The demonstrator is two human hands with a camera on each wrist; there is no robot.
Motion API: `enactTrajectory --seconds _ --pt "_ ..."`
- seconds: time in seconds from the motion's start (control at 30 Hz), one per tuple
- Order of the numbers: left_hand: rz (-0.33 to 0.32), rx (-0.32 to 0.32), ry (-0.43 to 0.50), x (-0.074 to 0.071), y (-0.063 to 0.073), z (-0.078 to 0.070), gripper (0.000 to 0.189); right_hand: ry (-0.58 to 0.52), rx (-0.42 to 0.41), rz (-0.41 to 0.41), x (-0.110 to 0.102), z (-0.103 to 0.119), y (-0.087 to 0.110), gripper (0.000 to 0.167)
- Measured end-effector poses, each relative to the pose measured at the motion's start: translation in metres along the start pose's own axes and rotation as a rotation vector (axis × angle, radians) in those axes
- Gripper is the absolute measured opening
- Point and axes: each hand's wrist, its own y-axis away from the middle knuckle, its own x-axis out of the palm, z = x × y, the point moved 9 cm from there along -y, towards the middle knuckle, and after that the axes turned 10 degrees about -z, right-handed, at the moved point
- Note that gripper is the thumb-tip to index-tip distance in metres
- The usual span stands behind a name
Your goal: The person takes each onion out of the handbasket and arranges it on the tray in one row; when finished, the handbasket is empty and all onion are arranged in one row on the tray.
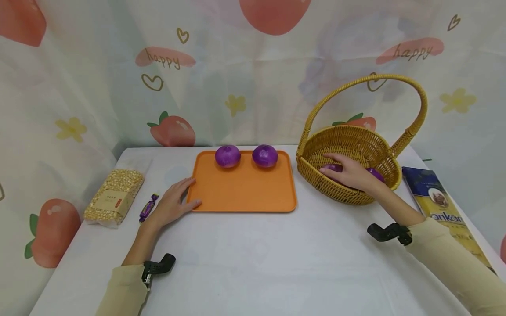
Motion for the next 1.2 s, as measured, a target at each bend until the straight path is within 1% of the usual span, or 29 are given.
enactTrajectory --seconds 0.13,0.37,0.5,0.7,0.9,1.2 --pt "0.001 0.005 0.005 0.000 0.000 -0.001 0.077 -0.015 -0.010 0.019 0.003 0.000 0.000 0.066" --pt "-0.017 0.017 0.009 -0.002 -0.001 -0.002 0.076 -0.062 -0.035 0.048 0.006 0.001 -0.003 0.061" --pt "-0.020 0.024 0.010 -0.002 -0.001 -0.002 0.076 -0.057 -0.060 0.072 0.009 0.002 -0.004 0.059" --pt "-0.016 0.024 0.004 -0.002 -0.001 -0.002 0.076 -0.035 -0.081 0.111 0.014 0.003 -0.003 0.051" --pt "-0.016 0.018 -0.002 -0.002 -0.001 -0.001 0.076 -0.035 -0.087 0.117 0.014 0.003 -0.004 0.049" --pt "0.001 0.005 0.000 -0.001 -0.001 0.000 0.076 0.002 -0.072 0.094 0.013 0.001 -0.008 0.050"
